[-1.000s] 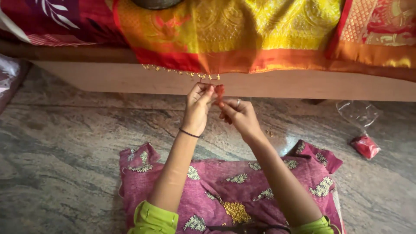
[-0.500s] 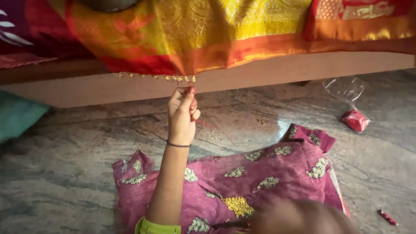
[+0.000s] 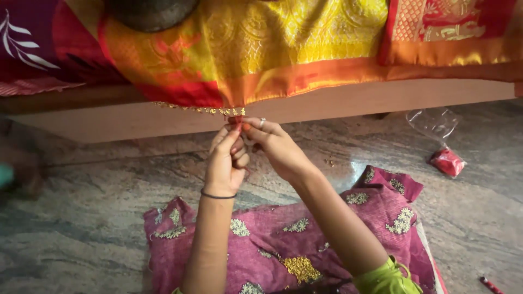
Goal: Sewing decorative beads and fringes onto the edge of a yellow and orange saree fabric.
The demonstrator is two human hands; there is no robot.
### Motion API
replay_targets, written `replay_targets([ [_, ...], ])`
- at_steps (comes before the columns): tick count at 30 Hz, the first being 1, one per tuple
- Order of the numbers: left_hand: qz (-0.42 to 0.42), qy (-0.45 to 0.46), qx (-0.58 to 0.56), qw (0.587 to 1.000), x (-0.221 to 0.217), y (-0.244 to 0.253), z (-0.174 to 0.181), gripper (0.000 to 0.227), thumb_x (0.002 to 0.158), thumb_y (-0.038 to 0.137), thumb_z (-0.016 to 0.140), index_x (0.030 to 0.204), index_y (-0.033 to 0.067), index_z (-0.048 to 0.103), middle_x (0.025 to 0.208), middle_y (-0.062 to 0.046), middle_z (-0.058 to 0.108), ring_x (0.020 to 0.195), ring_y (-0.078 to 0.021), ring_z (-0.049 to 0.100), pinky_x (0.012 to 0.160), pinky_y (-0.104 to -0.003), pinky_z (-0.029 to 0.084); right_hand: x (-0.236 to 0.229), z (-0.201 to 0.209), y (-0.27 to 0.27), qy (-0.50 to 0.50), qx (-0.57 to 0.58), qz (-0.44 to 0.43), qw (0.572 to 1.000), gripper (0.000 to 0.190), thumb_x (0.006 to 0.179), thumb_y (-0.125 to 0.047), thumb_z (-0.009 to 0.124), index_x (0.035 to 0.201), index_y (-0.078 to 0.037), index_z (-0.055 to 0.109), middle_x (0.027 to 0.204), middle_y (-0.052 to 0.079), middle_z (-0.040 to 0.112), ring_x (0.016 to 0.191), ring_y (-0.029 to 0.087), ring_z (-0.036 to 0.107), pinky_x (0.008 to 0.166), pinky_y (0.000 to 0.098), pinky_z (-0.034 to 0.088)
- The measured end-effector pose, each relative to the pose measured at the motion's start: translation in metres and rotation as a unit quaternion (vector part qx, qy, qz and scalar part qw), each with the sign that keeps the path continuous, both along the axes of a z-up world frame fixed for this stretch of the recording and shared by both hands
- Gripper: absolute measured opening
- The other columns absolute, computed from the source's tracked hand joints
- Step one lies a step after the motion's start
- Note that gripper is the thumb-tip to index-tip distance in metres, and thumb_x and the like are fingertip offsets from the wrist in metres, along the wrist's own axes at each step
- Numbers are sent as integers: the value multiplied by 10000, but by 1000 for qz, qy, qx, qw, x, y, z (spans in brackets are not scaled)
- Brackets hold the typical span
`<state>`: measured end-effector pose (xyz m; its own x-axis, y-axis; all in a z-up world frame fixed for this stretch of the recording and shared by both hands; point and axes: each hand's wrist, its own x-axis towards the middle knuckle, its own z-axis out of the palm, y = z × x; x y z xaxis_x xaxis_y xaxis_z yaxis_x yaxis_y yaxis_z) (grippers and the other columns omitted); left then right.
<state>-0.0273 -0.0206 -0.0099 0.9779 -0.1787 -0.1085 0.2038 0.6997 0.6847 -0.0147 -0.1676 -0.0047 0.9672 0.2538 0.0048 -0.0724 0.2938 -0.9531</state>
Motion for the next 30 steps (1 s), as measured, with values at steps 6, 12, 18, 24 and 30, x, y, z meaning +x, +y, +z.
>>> replay_targets([
  [6,-31,23,-22,999,1,10,-7,76,1006,176,585,1050,155,643,625,96,371,473,-13,283,422,-198,202,12,-4,0,53,163,118,978,305,1065,-163,537,1261,30,669,1034,78,729,926,171,668,862,320,527],
  [12,71,-31,124,989,-7,4,17,154,1038,227,584,925,124,602,634,94,367,483,-15,284,416,-219,211,-21,29,10,-137,-139,-196,961,181,909,-129,760,1060,-40,807,946,68,717,920,170,630,792,309,497],
  [18,213,-301,441,818,-19,6,51,411,1152,341,540,888,32,595,734,-17,494,658,-95,415,583,-305,297,-35,42,0,-594,-402,-389,578,146,891,-68,835,1032,-69,796,1022,36,661,1010,216,574,800,362,499],
  [24,190,-389,548,716,-19,8,90,540,1170,443,388,975,11,645,764,-132,644,716,-212,660,650,-367,487,-33,65,-16,-720,-487,-246,430,305,851,-135,730,1119,10,740,1269,134,670,1150,255,630,819,345,502],
  [30,220,-330,582,710,-14,17,86,404,1095,294,587,868,-28,676,617,-128,523,580,-177,527,558,-353,402,-21,57,-5,-631,-467,-188,590,288,894,-62,717,1174,-13,670,1130,133,655,976,287,602,817,408,509],
])
